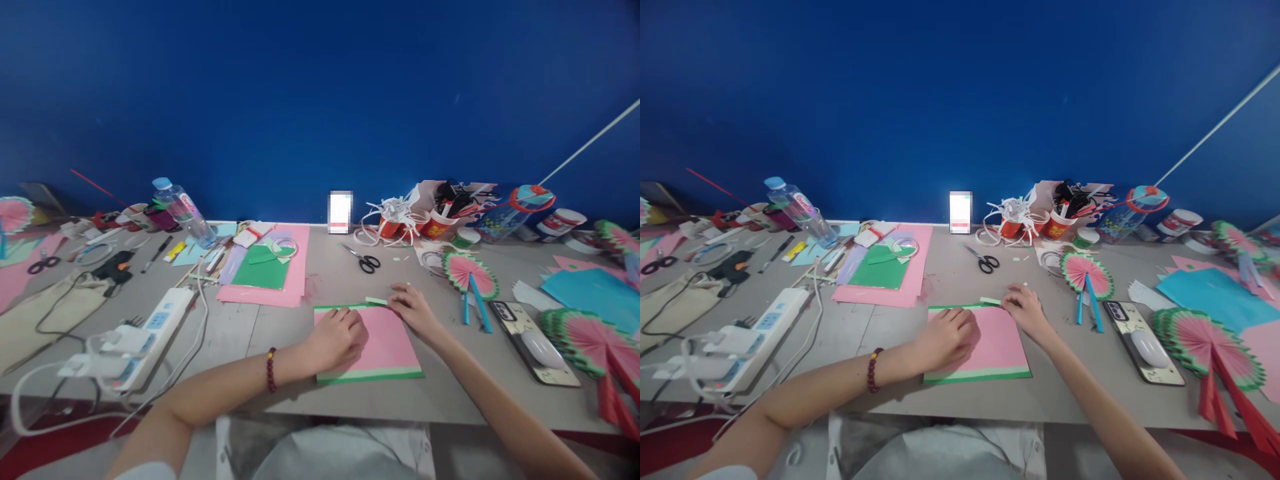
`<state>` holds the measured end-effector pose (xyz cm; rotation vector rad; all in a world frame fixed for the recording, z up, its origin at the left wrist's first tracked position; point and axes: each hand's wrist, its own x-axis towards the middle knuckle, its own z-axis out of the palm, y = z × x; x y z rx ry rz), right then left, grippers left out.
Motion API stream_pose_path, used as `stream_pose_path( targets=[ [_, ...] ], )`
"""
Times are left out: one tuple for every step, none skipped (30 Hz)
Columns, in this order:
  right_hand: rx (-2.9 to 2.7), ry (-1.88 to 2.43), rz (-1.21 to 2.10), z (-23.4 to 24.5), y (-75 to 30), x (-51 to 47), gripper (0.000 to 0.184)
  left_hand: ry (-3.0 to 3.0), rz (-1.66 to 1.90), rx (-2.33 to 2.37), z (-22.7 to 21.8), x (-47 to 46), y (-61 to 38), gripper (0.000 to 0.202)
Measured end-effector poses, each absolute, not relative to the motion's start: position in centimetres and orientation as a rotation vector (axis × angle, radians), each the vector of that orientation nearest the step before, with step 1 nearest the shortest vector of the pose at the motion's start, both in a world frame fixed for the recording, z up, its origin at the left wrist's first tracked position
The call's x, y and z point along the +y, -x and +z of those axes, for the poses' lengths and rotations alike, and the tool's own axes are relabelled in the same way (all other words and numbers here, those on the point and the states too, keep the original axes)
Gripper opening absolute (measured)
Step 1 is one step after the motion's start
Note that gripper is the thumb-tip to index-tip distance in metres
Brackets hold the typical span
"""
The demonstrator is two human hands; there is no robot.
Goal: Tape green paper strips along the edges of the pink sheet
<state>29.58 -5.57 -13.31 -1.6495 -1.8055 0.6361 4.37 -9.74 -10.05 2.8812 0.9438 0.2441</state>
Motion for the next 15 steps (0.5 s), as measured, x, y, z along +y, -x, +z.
stream_pose_path(
  targets=[
    [-1.813,1.678,0.622,-13.4,-29.5,-5.6,0.018,-2.897,0.229,0.946,-9.9,-9.8,-4.3,0.034],
    [-1.822,1.7,0.612,-13.4,-29.4,-5.7,0.018,-2.91,0.225,0.952,-9.9,-9.8,-4.3,0.031],
    [-1.836,1.715,0.604,-13.4,-29.3,-5.8,0.018,-2.918,0.228,0.958,-9.9,-9.8,-4.3,0.028],
    [-1.858,1.722,0.594,-13.5,-29.2,-5.9,0.018,-2.923,0.237,0.965,-10.0,-9.7,-4.4,0.026],
    [-1.882,1.727,0.579,-13.5,-29.1,-6.0,0.018,-2.924,0.249,0.973,-10.1,-9.6,-4.5,0.025],
    [-1.906,1.73,0.559,-13.6,-29.0,-6.0,0.017,-2.92,0.261,0.984,-10.2,-9.5,-4.7,0.024],
    [-1.926,1.733,0.538,-13.7,-29.0,-6.0,0.017,-2.916,0.277,0.993,-10.3,-9.3,-4.8,0.023],
    [-1.943,1.734,0.519,-13.7,-29.0,-6.0,0.017,-2.913,0.293,1.001,-10.5,-9.2,-4.9,0.023],
    [-1.957,1.731,0.506,-13.8,-29.0,-6.0,0.017,-2.912,0.308,1.007,-10.6,-9.2,-5.0,0.022],
    [-1.971,1.722,0.499,-13.9,-29.1,-5.9,0.017,-2.914,0.325,1.012,-10.8,-9.1,-5.1,0.022],
    [-1.983,1.708,0.492,-14.0,-29.1,-5.9,0.017,-2.92,0.341,1.012,-11.0,-9.1,-5.1,0.022],
    [-1.992,1.691,0.481,-14.1,-29.2,-5.8,0.017,-2.927,0.359,1.006,-11.1,-9.0,-5.1,0.023],
    [-1.999,1.675,0.465,-14.1,-29.3,-5.8,0.017,-2.934,0.376,0.997,-11.3,-9.0,-5.0,0.023],
    [-2.003,1.66,0.449,-14.2,-29.4,-5.8,0.017,-2.937,0.391,0.987,-11.5,-9.0,-5.0,0.024],
    [-2.007,1.648,0.435,-14.2,-29.4,-5.7,0.018,-2.936,0.406,0.978,-11.6,-9.0,-4.9,0.024]
  ],
)
